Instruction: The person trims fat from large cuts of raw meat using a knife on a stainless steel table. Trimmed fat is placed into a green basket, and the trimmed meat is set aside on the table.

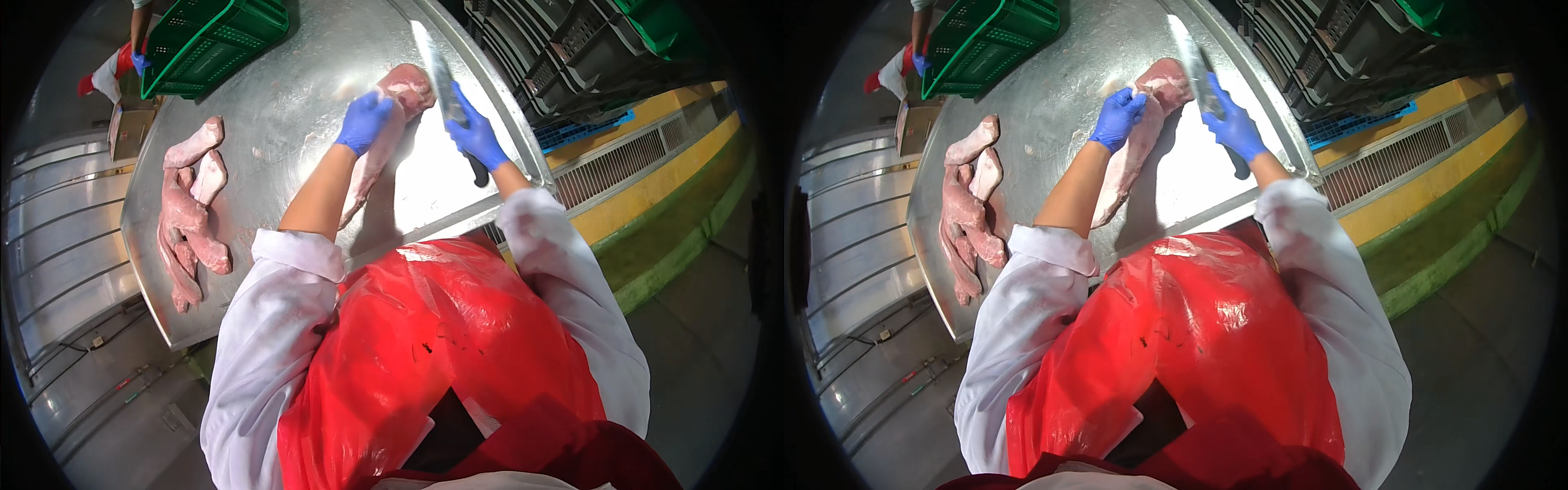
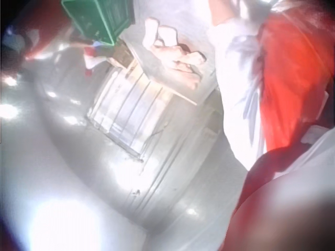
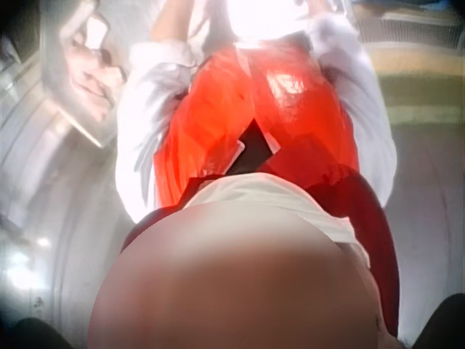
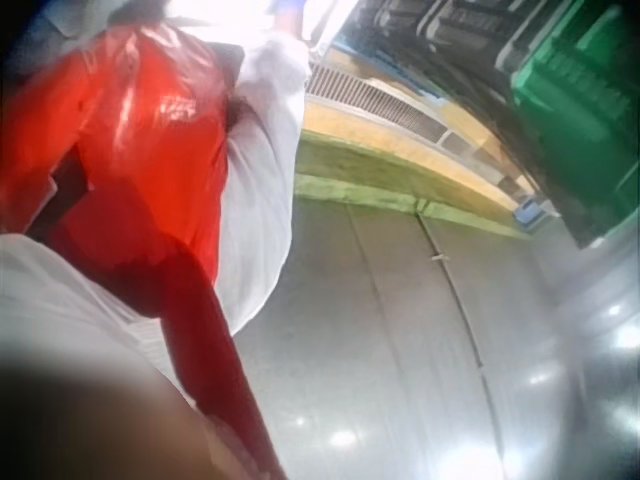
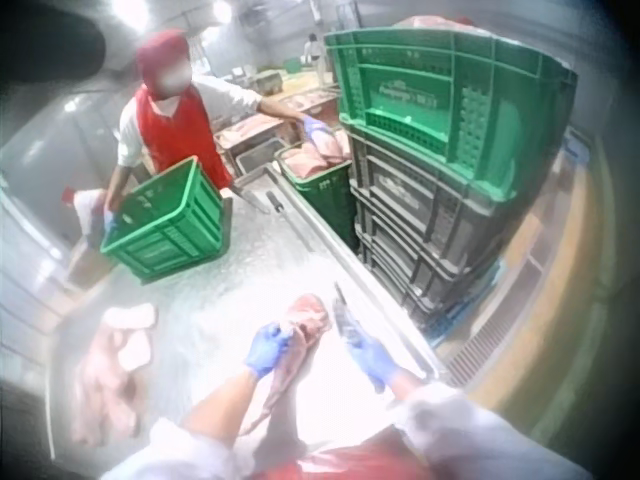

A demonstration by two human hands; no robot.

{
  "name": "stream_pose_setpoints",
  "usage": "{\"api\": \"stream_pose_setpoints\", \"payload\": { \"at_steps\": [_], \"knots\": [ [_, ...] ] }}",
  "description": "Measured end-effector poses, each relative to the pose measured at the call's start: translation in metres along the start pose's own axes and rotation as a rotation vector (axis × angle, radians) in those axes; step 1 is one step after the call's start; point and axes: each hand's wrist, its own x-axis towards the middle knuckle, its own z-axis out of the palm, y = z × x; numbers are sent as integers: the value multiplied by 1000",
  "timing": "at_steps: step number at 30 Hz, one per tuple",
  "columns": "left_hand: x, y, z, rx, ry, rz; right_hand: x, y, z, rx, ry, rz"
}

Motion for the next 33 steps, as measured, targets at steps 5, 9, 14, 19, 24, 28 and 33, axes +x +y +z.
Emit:
{"api": "stream_pose_setpoints", "payload": {
  "at_steps": [5,9,14,19,24,28,33],
  "knots": [
    [3,17,0,-23,43,-35,46,-21,26,-322,-189,-92],
    [2,20,-10,-73,107,-39,15,-15,-5,-306,-452,-16],
    [15,5,-18,196,60,168,12,-31,13,-244,-462,62],
    [7,42,-13,97,84,97,61,-21,45,-260,-424,-129],
    [-2,60,-36,-132,92,73,4,-32,-14,-207,-642,75],
    [-9,71,-38,-7,37,142,43,-51,60,-286,-568,-1],
    [-23,99,-52,-167,133,125,6,-54,40,-358,-699,95]
  ]
}}
